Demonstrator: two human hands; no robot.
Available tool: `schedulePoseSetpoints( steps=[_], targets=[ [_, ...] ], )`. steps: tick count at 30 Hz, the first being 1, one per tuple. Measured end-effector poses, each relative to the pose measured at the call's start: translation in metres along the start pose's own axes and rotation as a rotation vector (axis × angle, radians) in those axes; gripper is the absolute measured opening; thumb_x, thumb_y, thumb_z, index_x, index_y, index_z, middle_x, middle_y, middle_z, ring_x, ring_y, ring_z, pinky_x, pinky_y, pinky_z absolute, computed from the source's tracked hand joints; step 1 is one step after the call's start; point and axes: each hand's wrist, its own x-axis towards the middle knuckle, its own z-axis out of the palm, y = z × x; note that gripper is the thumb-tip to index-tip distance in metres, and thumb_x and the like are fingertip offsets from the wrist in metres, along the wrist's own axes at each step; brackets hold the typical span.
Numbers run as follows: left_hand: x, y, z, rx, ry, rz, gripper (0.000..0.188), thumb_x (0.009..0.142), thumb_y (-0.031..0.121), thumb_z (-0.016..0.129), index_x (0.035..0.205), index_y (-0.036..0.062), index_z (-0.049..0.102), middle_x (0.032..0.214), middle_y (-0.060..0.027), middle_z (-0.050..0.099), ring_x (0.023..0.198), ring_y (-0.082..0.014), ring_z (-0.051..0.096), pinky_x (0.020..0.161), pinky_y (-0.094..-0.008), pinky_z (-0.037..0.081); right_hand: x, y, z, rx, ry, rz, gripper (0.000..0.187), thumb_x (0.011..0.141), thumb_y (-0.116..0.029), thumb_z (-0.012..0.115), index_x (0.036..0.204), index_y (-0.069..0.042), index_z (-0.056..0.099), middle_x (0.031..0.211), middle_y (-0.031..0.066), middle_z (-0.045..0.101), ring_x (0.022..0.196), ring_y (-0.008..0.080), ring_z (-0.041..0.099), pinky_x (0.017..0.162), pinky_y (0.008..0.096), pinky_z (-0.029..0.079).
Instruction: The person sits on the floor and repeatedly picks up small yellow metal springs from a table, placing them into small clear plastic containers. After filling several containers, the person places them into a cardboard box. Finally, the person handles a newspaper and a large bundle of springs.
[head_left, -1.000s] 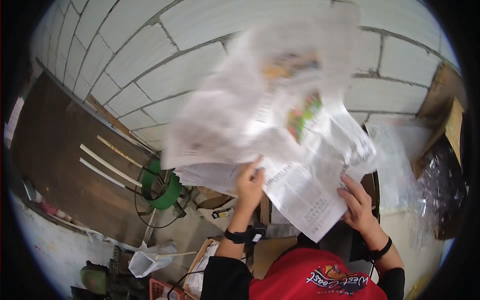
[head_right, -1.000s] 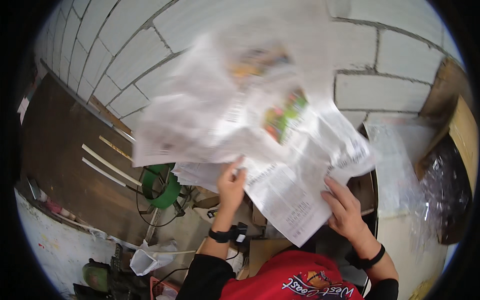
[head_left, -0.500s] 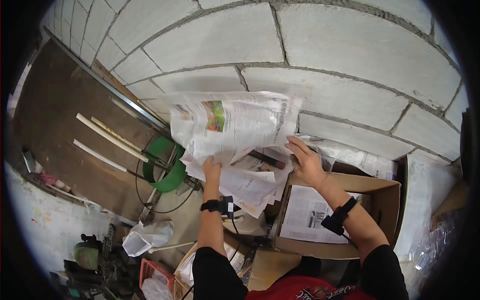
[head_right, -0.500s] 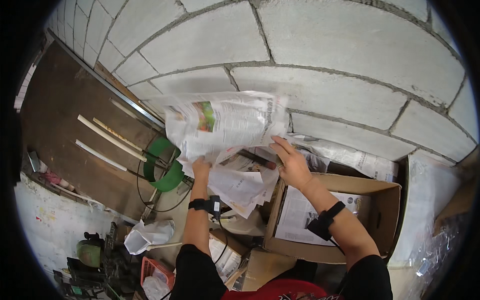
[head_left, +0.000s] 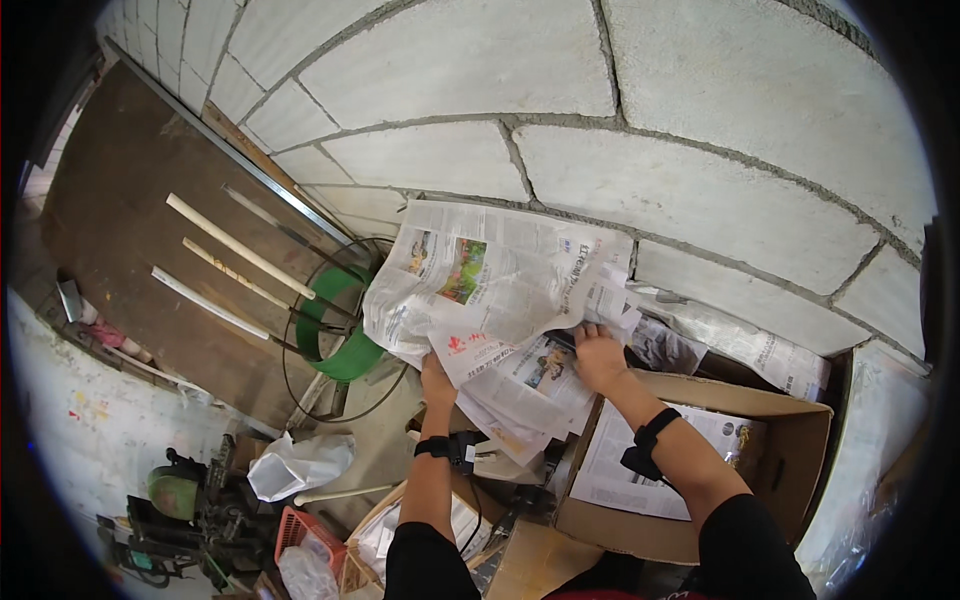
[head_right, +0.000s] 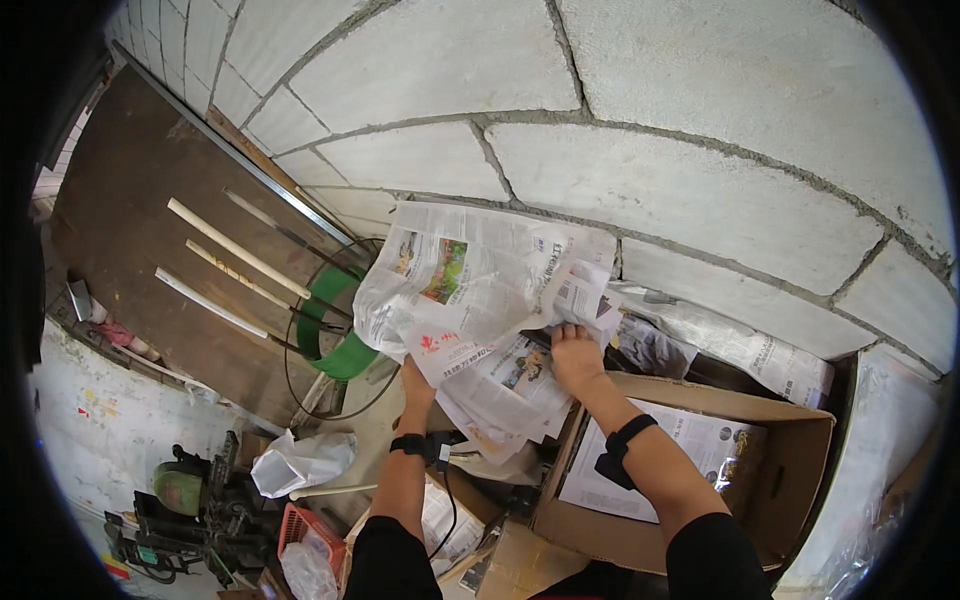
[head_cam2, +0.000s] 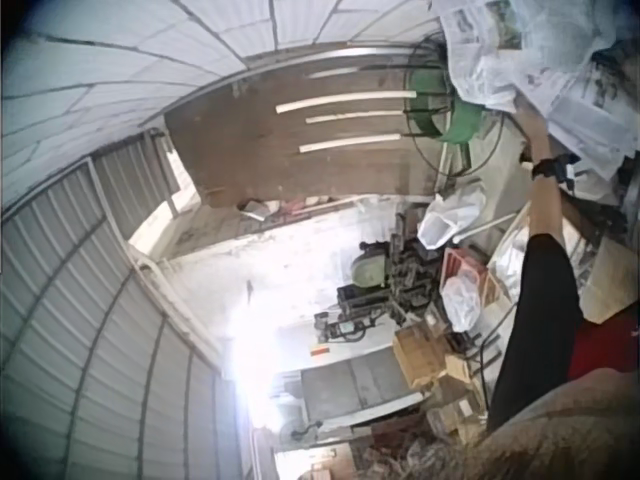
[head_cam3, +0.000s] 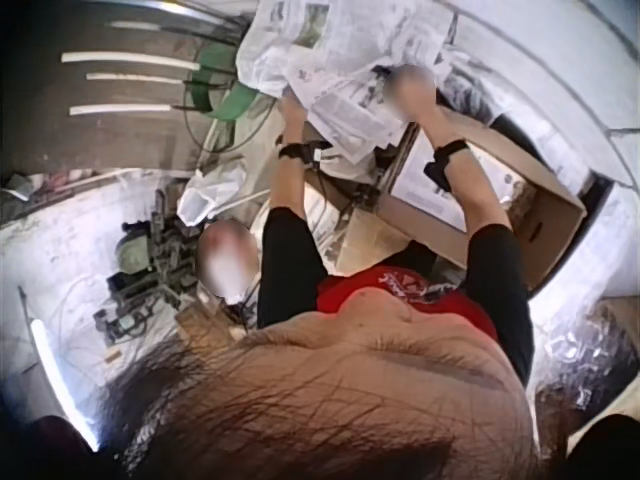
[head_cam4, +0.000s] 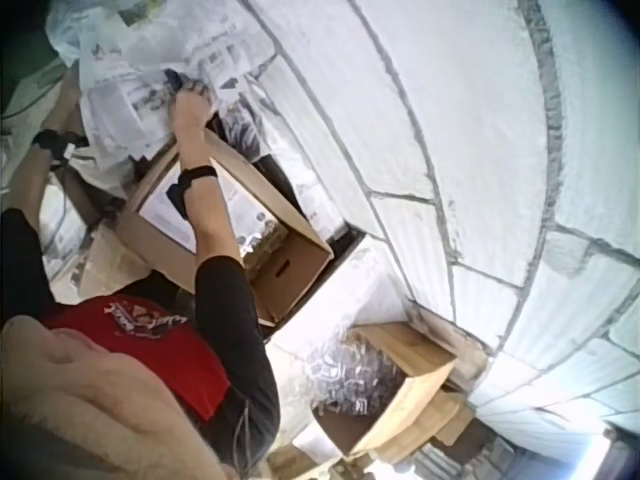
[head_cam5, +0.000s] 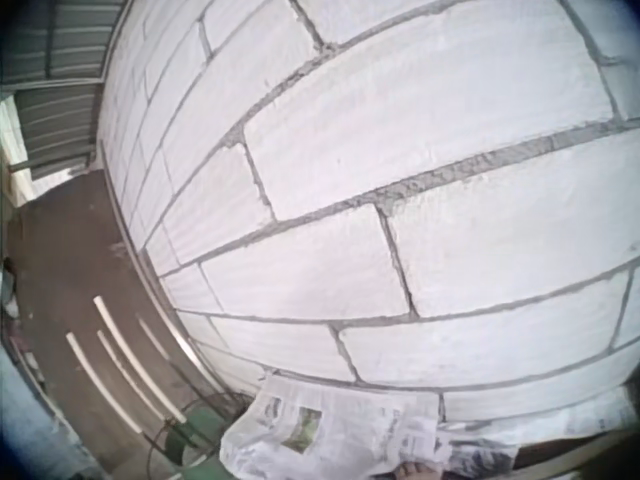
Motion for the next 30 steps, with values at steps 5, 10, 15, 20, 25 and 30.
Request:
schedulePoseSetpoints(
  steps=[5, 10, 15, 20, 25, 30],
  targets=[
    [-0.015, -0.049, 0.027, -0.318, 0.066, -0.129, 0.049, 0.074, 0.020, 0.068, 0.117, 0.0000, 0.055, 0.110, -0.0194, 0.059, 0.105, -0.0344, 0.055, 0.087, -0.0382, 0.046, 0.004, -0.005, -0.041, 0.099, -0.265, -0.022, 0.039, 0.069, -0.013, 0.062, 0.102, 0.005, 0.053, 0.097, 0.0207, 0.059, 0.080, 0.0337, 0.062, 0.069, 0.0424, 0.052],
    [-0.019, -0.047, 0.051, -0.185, 0.089, -0.302, 0.052, 0.078, 0.001, 0.055, 0.128, -0.0055, 0.041, 0.127, -0.0288, 0.042, 0.113, -0.0435, 0.047, 0.094, -0.0416, 0.042, -0.044, 0.009, -0.093, 0.044, -0.059, 0.057, 0.037, 0.064, -0.008, 0.063, 0.099, 0.003, 0.052, 0.098, 0.0206, 0.058, 0.080, 0.0363, 0.061, 0.065, 0.0440, 0.050],
    [-0.020, 0.005, 0.025, 0.147, -0.040, -0.220, 0.052, 0.076, -0.004, 0.050, 0.128, -0.0055, 0.042, 0.128, -0.0305, 0.041, 0.117, -0.0454, 0.043, 0.098, -0.0433, 0.039, -0.069, 0.031, -0.138, -0.072, 0.237, 0.089, 0.051, 0.060, -0.001, 0.060, 0.109, 0.006, 0.050, 0.098, 0.0206, 0.057, 0.079, 0.0356, 0.061, 0.064, 0.0407, 0.051],
    [-0.018, 0.002, 0.017, 0.109, -0.087, -0.191, 0.053, 0.075, -0.005, 0.050, 0.128, -0.0049, 0.043, 0.129, -0.0314, 0.041, 0.115, -0.0457, 0.044, 0.097, -0.0435, 0.040, -0.093, 0.022, -0.187, -0.053, 0.443, 0.156, 0.056, 0.056, 0.009, 0.055, 0.111, 0.003, 0.051, 0.097, 0.0179, 0.053, 0.077, 0.0364, 0.058, 0.063, 0.0418, 0.049],
    [-0.012, 0.010, 0.022, 0.154, -0.134, -0.296, 0.053, 0.074, -0.005, 0.050, 0.127, -0.0058, 0.045, 0.129, -0.0308, 0.041, 0.113, -0.0454, 0.047, 0.096, -0.0425, 0.041, -0.097, 0.018, -0.198, -0.044, 0.525, 0.325, 0.059, 0.056, 0.013, 0.051, 0.113, 0.000, 0.052, 0.102, 0.0163, 0.053, 0.080, 0.0378, 0.057, 0.067, 0.0407, 0.047],
    [-0.009, 0.021, 0.019, 0.140, -0.114, -0.354, 0.050, 0.072, -0.004, 0.052, 0.122, -0.0079, 0.047, 0.128, -0.0295, 0.042, 0.110, -0.0450, 0.048, 0.093, -0.0425, 0.042, -0.092, 0.030, -0.215, 0.108, 0.683, 0.258, 0.037, 0.077, 0.001, 0.062, 0.113, 0.003, 0.052, 0.092, 0.0182, 0.056, 0.073, 0.0345, 0.058, 0.064, 0.0372, 0.048]
  ],
)
